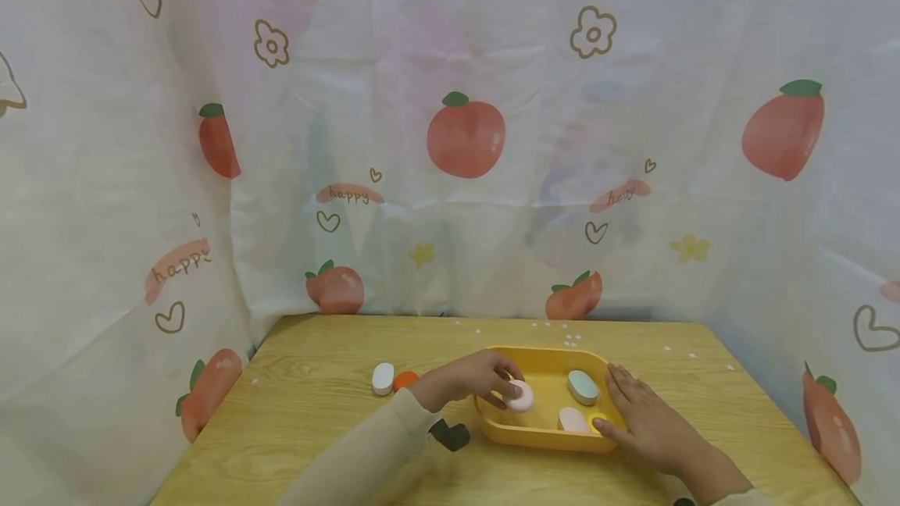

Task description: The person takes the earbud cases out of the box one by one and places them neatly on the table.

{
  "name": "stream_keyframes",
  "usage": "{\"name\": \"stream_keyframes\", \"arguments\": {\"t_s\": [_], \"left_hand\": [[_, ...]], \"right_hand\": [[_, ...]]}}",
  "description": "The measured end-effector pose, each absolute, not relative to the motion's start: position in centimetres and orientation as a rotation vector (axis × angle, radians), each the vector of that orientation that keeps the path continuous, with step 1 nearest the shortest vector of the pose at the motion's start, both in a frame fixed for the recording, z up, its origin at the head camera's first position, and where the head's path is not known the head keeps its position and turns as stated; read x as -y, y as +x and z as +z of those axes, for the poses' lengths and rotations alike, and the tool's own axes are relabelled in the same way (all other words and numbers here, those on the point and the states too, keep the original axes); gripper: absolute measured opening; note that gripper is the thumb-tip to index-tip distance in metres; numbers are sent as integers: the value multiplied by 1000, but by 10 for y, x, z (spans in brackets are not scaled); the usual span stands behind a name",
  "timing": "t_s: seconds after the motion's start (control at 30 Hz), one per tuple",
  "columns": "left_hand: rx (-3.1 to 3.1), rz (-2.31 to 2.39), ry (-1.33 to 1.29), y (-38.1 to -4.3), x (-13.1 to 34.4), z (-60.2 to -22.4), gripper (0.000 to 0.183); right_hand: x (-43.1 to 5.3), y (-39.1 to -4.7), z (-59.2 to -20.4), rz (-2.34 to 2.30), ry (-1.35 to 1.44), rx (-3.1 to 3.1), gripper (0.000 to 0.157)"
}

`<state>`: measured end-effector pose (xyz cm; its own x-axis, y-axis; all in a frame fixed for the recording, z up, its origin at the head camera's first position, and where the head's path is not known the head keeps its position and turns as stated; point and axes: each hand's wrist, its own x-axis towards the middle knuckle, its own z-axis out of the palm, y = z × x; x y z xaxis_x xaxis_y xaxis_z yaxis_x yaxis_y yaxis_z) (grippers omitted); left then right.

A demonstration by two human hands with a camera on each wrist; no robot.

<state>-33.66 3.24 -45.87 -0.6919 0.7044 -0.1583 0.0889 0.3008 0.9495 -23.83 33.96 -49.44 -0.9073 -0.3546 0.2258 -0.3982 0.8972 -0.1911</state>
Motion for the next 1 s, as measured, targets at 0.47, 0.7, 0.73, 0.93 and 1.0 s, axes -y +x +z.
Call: {"name": "stream_keyframes", "arguments": {"t_s": [0.47,0.7,0.73,0.93,1.0], "left_hand": [[-2032,1461,693,-335,-8,-452,16],[-2059,1461,684,-336,2,-449,17],[-2062,1458,687,-337,4,-449,17],[-2049,1476,675,-341,16,-450,18],[-2051,1486,668,-341,20,-449,19]], "right_hand": [[-337,-235,-490,365,579,2874,81],[-338,-236,-493,325,594,2854,80],[-338,-236,-493,323,594,2853,80],[-338,-236,-492,331,596,2859,80],[-339,-237,-492,315,601,2855,80]]}}
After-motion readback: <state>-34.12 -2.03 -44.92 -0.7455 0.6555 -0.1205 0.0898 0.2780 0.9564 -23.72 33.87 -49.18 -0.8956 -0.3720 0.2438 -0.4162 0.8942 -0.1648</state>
